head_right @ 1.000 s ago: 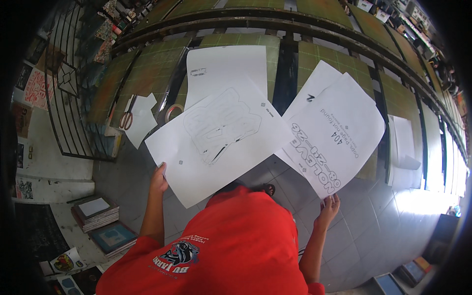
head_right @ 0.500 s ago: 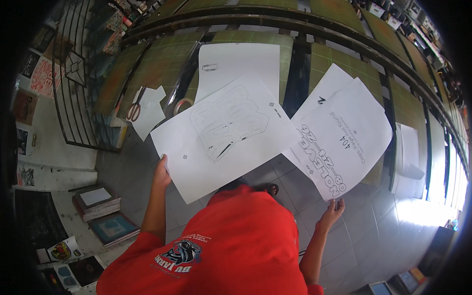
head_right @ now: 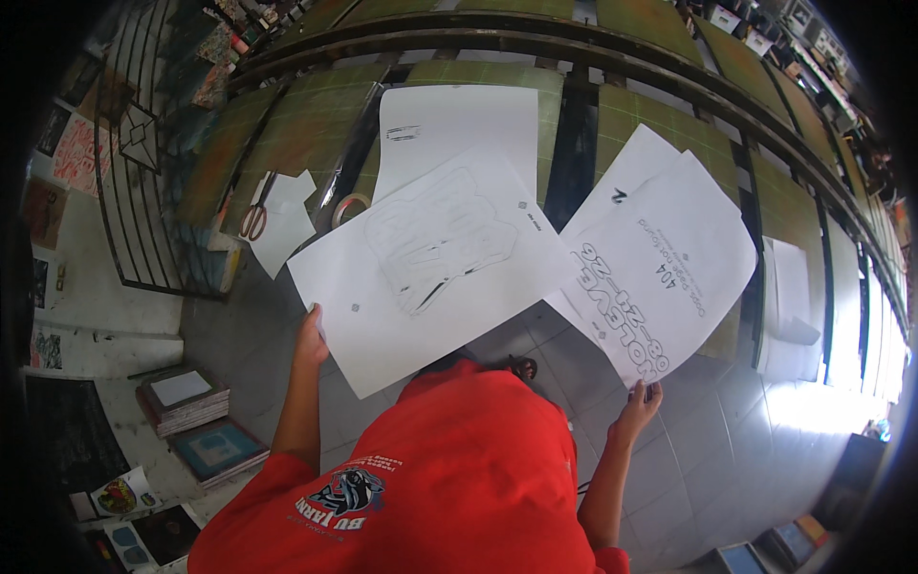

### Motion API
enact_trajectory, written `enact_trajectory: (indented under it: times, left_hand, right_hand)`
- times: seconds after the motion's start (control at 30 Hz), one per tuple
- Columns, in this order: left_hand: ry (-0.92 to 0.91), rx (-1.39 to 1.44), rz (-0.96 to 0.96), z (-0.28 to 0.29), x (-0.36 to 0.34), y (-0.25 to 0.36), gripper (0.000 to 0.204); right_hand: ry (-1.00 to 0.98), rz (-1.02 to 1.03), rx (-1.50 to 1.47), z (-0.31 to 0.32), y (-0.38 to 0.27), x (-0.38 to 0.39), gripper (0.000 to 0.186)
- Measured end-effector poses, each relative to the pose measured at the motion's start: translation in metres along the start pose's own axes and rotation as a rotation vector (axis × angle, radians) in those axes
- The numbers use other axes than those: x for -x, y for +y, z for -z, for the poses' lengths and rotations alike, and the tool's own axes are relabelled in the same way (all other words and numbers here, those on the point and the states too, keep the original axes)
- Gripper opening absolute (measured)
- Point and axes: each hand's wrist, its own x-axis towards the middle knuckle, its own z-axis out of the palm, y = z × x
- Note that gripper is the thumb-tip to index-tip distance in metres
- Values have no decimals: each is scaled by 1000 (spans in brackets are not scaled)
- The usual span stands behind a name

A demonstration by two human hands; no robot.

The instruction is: The person places a screen onto a printing table, adjusts its position by hand, then walks to another table and sorts through several sheets of paper.

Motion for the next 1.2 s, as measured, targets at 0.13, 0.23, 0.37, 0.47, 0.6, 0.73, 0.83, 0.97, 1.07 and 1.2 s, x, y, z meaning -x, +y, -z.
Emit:
enact_trajectory:
  times: [0.13, 0.23, 0.37, 0.47, 0.6, 0.73, 0.83, 0.97, 1.07, 1.2]
  left_hand:
    - [-3, 8, 8, 2, -3, -1, 37]
    - [13, 15, 14, 2, 0, -1, 39]
    - [-4, 8, 42, 0, 1, 1, 40]
    - [-17, 11, 33, 2, 0, 1, 40]
    - [-18, 14, 21, 1, 2, 0, 40]
    - [-12, 15, 28, -4, 3, 1, 40]
    - [-2, 6, 31, -4, 4, 1, 40]
    - [-33, 24, 40, 1, 2, 0, 41]
    - [1, 14, 38, -4, 4, 1, 42]
    - [-14, 20, 45, 0, 1, 0, 42]
  right_hand:
    - [26, -6, 0, 7, 4, -3, 41]
    - [46, -53, 38, 10, 4, -2, 47]
    - [45, -54, 22, 12, 6, -2, 45]
    - [56, -54, 5, 10, 6, -1, 42]
    - [41, -63, 12, 8, 0, 1, 42]
    - [19, -59, 2, 9, 1, 0, 41]
    - [22, -54, -22, 8, 4, -1, 39]
    - [2, -53, -38, 7, 3, -1, 37]
    - [4, -56, -32, 7, 2, 0, 36]
    - [5, -53, -23, 8, 0, 2, 39]
